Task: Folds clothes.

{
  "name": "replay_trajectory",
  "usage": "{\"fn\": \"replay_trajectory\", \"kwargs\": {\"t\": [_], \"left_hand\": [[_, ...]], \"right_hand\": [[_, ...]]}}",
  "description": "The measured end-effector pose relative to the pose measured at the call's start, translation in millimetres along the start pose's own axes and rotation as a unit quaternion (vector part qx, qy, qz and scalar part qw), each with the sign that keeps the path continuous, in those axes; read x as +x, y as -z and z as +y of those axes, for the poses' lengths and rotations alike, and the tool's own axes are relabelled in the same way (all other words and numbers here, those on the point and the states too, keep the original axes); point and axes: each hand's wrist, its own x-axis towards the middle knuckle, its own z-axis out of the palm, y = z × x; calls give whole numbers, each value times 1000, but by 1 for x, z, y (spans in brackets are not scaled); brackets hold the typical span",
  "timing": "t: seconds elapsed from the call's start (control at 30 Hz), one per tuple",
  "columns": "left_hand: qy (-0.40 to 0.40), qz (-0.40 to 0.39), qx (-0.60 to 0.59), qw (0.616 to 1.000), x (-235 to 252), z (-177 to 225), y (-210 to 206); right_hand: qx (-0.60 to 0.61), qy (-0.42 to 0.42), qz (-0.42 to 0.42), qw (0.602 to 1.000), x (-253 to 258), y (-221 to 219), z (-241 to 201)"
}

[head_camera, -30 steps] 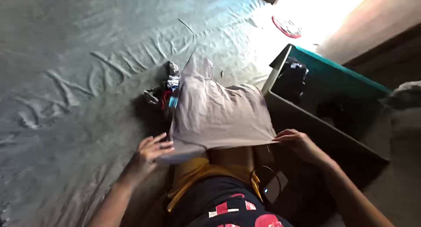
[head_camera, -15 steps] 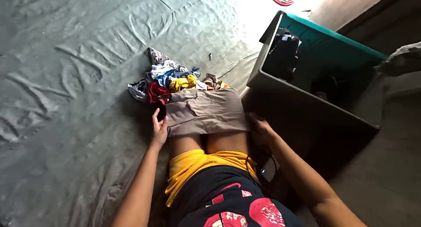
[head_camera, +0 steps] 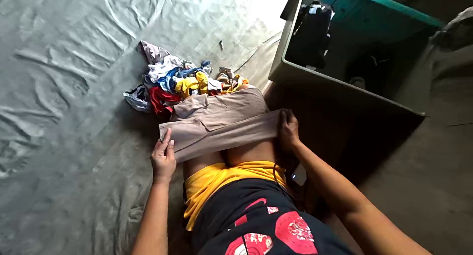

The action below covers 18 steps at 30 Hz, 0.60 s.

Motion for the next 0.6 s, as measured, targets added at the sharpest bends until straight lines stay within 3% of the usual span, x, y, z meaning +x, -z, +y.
{"fn": "replay_trajectory", "kwargs": {"t": [0.1,0.27,0.4,0.5,0.6], "left_hand": [[29,-58,4,998,0,-13,-8],[103,-167,-8,980,8,-13,-6],[177,-239,-8,955,32,-3,10],[213,-198,16,956,58,7,17],[215,-174,24,961,92,2,9]], "right_hand": [[-34,-21,-38,998,-4,-3,3],[-142,-52,-200,968,1,-8,-6],[-229,-85,-308,919,28,11,-19],[-265,-19,-249,931,42,26,-47],[-223,49,-166,959,65,16,-73]]}}
